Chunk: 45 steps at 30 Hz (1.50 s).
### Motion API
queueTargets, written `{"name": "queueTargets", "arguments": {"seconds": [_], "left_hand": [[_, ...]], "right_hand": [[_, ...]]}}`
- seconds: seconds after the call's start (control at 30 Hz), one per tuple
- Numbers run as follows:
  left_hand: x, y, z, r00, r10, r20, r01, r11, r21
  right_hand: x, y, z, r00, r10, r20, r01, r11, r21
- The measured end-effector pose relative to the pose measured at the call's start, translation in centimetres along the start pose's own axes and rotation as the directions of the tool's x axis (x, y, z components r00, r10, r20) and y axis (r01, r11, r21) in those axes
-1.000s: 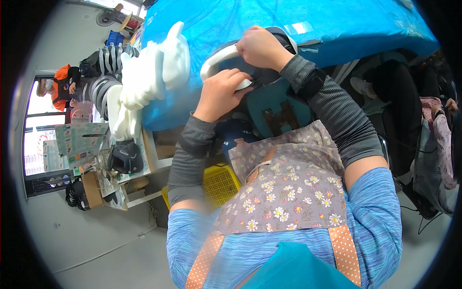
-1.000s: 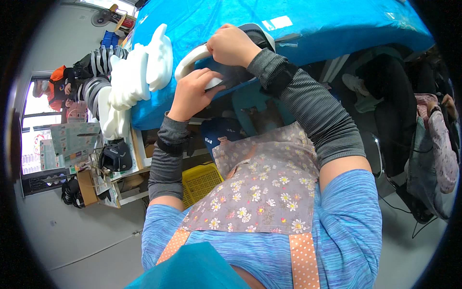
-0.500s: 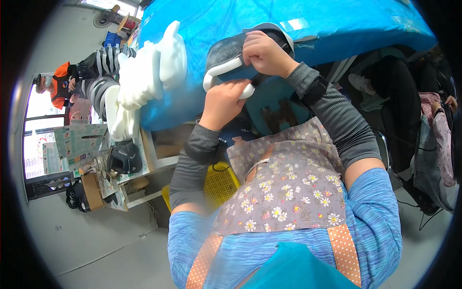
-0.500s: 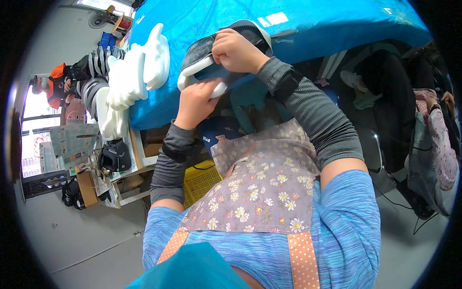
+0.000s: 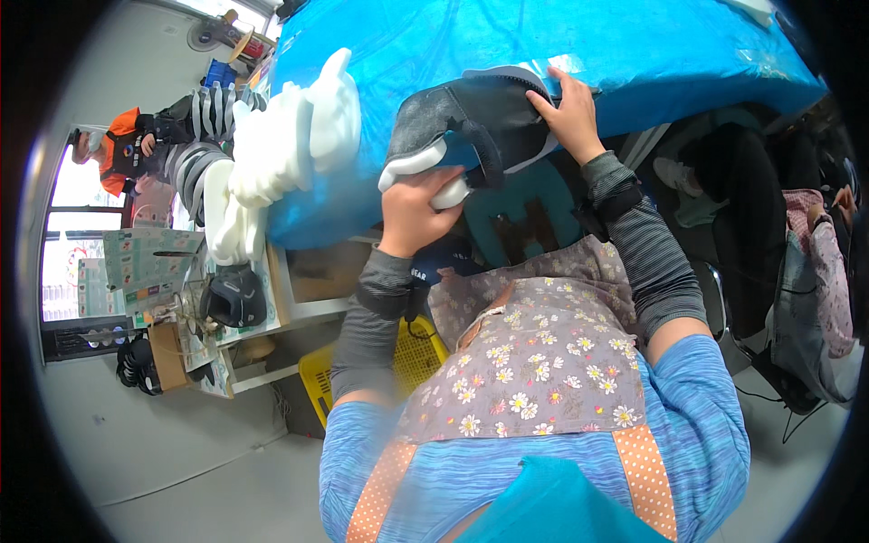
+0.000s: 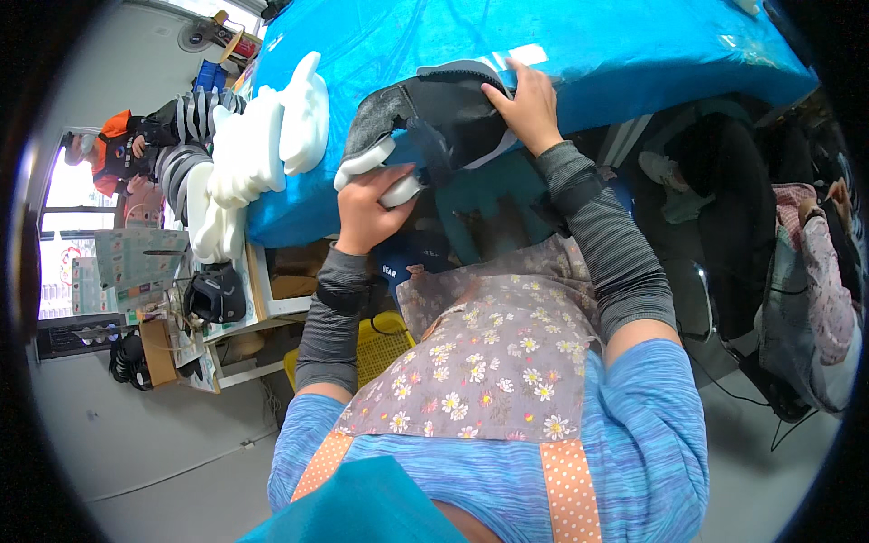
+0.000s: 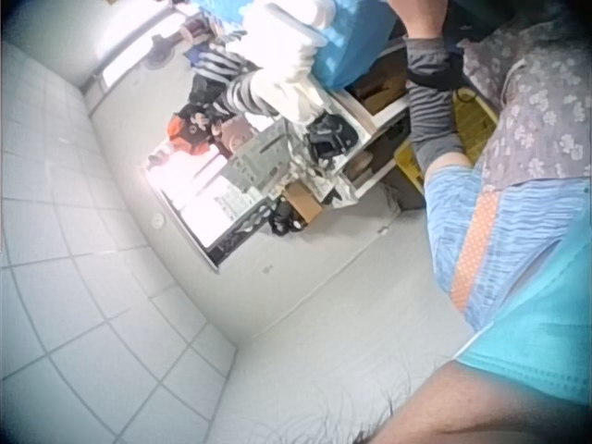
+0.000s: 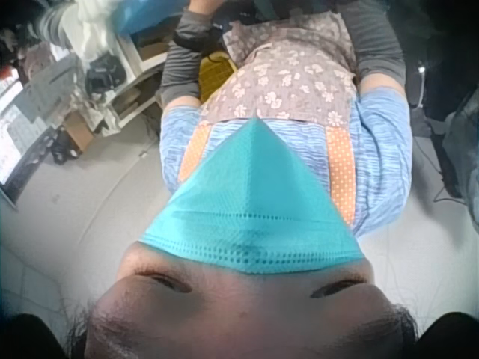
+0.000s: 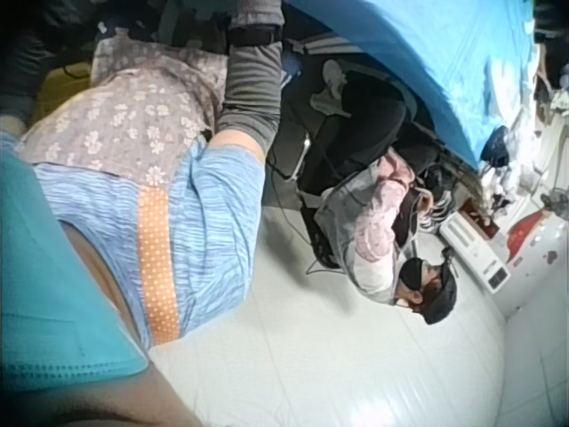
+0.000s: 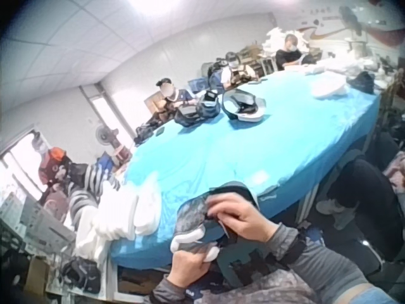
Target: The person picks up a white foam insert and fits it inside a black shoe upper, pressing it into place and turning the shoe over to check the alignment.
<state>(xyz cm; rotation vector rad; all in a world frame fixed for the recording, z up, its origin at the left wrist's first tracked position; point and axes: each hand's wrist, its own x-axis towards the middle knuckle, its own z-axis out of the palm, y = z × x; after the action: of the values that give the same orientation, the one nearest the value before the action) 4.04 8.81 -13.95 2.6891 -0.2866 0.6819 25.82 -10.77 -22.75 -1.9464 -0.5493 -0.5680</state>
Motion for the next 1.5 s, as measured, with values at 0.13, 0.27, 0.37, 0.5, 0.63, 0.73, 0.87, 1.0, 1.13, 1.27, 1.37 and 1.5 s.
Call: {"name": "queueTargets", "arguments": {"seconds": [0.13, 0.27, 0.37, 0.5, 0.63, 0.73, 0.87, 1.0, 1.13, 1.27, 1.37, 1.5], "left_hand": [[-0.6, -0.9, -1.2, 0.997, 0.069, 0.027, -0.067, 0.994, -0.088], [-1.6, 0.0, -3.4, 0.994, 0.102, -0.047, -0.102, 0.995, 0.017], [-1.4, 2.5, -6.3, 0.975, 0.209, -0.072, -0.201, 0.975, 0.096], [-0.9, 5.5, -9.0, 0.955, 0.285, -0.081, -0.250, 0.923, 0.293], [-1.7, 6.0, -9.5, 0.948, 0.281, -0.151, -0.224, 0.923, 0.313], [-2.1, 6.2, -8.8, 0.958, 0.208, -0.197, -0.160, 0.959, 0.234], [-2.2, 6.1, -8.5, 0.965, 0.119, -0.232, -0.047, 0.954, 0.296], [-1.7, 5.1, -7.7, 0.964, 0.110, -0.241, -0.076, 0.986, 0.148], [-3.0, 3.2, -6.5, 0.982, 0.141, -0.122, -0.121, 0.979, 0.164], [-3.6, 2.3, -6.4, 0.972, 0.195, -0.128, -0.193, 0.981, 0.029], [-3.1, 2.4, -6.3, 0.973, 0.166, -0.162, -0.175, 0.984, -0.039], [-2.0, 2.5, -4.7, 0.793, -0.223, -0.566, 0.190, 0.975, -0.118]], "right_hand": [[1.0, -1.1, -0.2, 0.885, 0.176, 0.432, -0.403, 0.754, 0.519], [1.4, -3.7, -2.2, 0.544, 0.232, 0.806, -0.837, 0.095, 0.538], [0.7, -5.3, -4.1, 0.522, 0.131, 0.843, -0.853, 0.071, 0.518], [0.6, -5.8, -6.2, 0.718, -0.140, 0.682, -0.696, -0.184, 0.694], [0.7, -6.3, -7.4, 0.828, -0.261, 0.497, -0.536, -0.103, 0.838], [1.4, -6.9, -8.3, 0.822, -0.330, 0.465, -0.548, -0.232, 0.804], [0.6, -9.6, -10.4, 0.847, -0.236, 0.477, -0.512, -0.121, 0.850], [-0.1, -11.1, -11.1, 0.818, 0.054, 0.572, -0.575, 0.075, 0.815], [-0.8, -10.3, -11.0, 0.745, 0.106, 0.659, -0.667, 0.081, 0.741], [-0.6, -10.0, -10.1, 0.700, 0.139, 0.700, -0.711, 0.046, 0.702], [-1.0, -10.9, -9.3, 0.653, 0.283, 0.703, -0.742, 0.055, 0.668], [-1.4, -12.4, -8.1, 0.691, 0.291, 0.661, -0.666, -0.098, 0.740]]}}
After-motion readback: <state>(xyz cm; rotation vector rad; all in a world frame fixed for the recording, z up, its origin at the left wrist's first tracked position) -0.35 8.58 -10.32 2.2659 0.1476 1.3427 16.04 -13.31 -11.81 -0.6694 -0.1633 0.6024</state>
